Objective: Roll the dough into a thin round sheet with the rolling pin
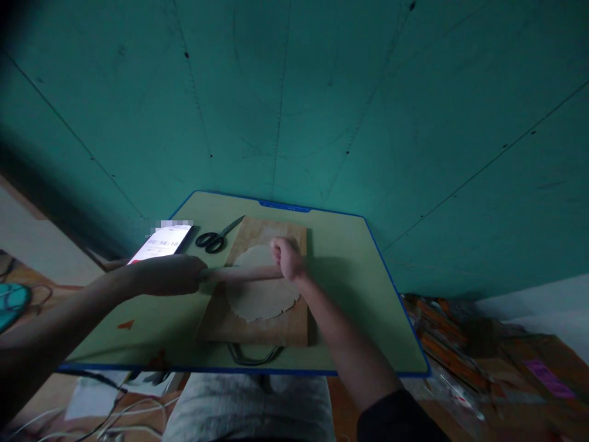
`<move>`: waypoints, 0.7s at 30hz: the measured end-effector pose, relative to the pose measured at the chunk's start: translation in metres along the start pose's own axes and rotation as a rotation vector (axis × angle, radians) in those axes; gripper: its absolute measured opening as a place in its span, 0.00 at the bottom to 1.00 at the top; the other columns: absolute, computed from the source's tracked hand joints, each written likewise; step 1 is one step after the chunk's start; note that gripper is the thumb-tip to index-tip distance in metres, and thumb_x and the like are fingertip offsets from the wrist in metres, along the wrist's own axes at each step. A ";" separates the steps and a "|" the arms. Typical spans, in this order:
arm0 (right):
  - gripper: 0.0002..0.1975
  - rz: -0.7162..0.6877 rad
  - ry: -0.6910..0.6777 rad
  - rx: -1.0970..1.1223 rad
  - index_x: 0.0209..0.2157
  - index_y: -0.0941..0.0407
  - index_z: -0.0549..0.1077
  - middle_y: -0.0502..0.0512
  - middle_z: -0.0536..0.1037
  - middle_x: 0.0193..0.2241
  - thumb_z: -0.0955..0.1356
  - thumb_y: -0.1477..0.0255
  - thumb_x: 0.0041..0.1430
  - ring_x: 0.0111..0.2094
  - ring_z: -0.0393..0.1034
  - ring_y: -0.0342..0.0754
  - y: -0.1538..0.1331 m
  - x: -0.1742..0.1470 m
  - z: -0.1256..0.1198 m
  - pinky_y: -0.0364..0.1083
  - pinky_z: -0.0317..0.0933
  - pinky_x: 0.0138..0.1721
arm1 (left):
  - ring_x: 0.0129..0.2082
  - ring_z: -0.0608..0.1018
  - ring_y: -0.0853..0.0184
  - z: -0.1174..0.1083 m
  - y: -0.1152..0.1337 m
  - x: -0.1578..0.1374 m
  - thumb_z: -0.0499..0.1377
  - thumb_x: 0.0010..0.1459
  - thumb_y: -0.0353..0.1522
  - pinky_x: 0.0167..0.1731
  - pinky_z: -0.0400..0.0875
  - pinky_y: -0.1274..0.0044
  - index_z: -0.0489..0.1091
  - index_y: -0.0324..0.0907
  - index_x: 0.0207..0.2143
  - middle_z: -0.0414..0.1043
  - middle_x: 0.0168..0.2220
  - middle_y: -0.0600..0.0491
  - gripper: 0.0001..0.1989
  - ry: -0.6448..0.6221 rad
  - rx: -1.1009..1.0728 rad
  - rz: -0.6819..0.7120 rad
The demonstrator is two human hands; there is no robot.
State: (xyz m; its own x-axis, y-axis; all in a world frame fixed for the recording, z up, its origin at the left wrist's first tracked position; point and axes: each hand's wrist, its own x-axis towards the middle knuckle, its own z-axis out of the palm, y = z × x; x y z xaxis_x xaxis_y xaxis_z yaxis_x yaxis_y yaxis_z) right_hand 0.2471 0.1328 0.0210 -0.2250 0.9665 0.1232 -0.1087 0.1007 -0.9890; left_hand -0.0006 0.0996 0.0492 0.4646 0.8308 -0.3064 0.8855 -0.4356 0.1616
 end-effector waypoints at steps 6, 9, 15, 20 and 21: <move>0.20 0.125 -0.082 0.136 0.13 0.51 0.47 0.40 0.44 0.13 0.60 0.64 0.55 0.14 0.34 0.38 -0.022 0.022 -0.005 0.42 0.35 0.15 | 0.21 0.72 0.67 -0.016 -0.002 0.005 0.53 0.46 0.30 0.18 0.54 0.77 0.68 0.40 0.24 0.75 0.25 0.49 0.05 -0.269 -0.142 -0.070; 0.20 0.208 -0.118 0.198 0.13 0.52 0.48 0.40 0.45 0.12 0.60 0.66 0.54 0.14 0.34 0.37 -0.022 0.022 0.001 0.41 0.34 0.15 | 0.23 0.73 0.66 -0.010 -0.007 0.005 0.54 0.45 0.30 0.20 0.56 0.77 0.66 0.41 0.24 0.75 0.26 0.48 0.03 -0.265 -0.173 -0.075; 0.20 0.261 -0.141 0.194 0.14 0.51 0.47 0.40 0.44 0.12 0.59 0.66 0.56 0.13 0.33 0.37 -0.009 0.014 0.007 0.41 0.32 0.14 | 0.25 0.76 0.64 0.000 -0.006 -0.005 0.55 0.48 0.29 0.21 0.58 0.76 0.69 0.40 0.25 0.77 0.27 0.46 0.04 -0.300 -0.185 -0.084; 0.20 0.232 -0.145 0.196 0.13 0.51 0.48 0.40 0.45 0.12 0.61 0.65 0.53 0.14 0.34 0.37 -0.005 0.004 0.010 0.41 0.33 0.16 | 0.26 0.78 0.63 0.006 -0.002 -0.019 0.54 0.56 0.33 0.23 0.62 0.76 0.72 0.39 0.29 0.79 0.29 0.45 0.09 -0.244 -0.120 -0.068; 0.20 0.221 -0.136 0.198 0.13 0.51 0.48 0.40 0.45 0.12 0.61 0.65 0.53 0.15 0.35 0.37 -0.004 0.001 0.010 0.42 0.34 0.16 | 0.26 0.78 0.63 0.009 -0.003 -0.021 0.54 0.57 0.33 0.23 0.63 0.76 0.72 0.39 0.29 0.79 0.29 0.45 0.10 -0.238 -0.094 -0.076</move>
State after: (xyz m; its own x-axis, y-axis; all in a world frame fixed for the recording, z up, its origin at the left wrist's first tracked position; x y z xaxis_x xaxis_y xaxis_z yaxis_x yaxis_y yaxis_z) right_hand 0.2375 0.1306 0.0263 -0.3896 0.9183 -0.0695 -0.2258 -0.1684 -0.9595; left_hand -0.0127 0.0805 0.0469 0.3938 0.7501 -0.5313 0.9190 -0.3317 0.2129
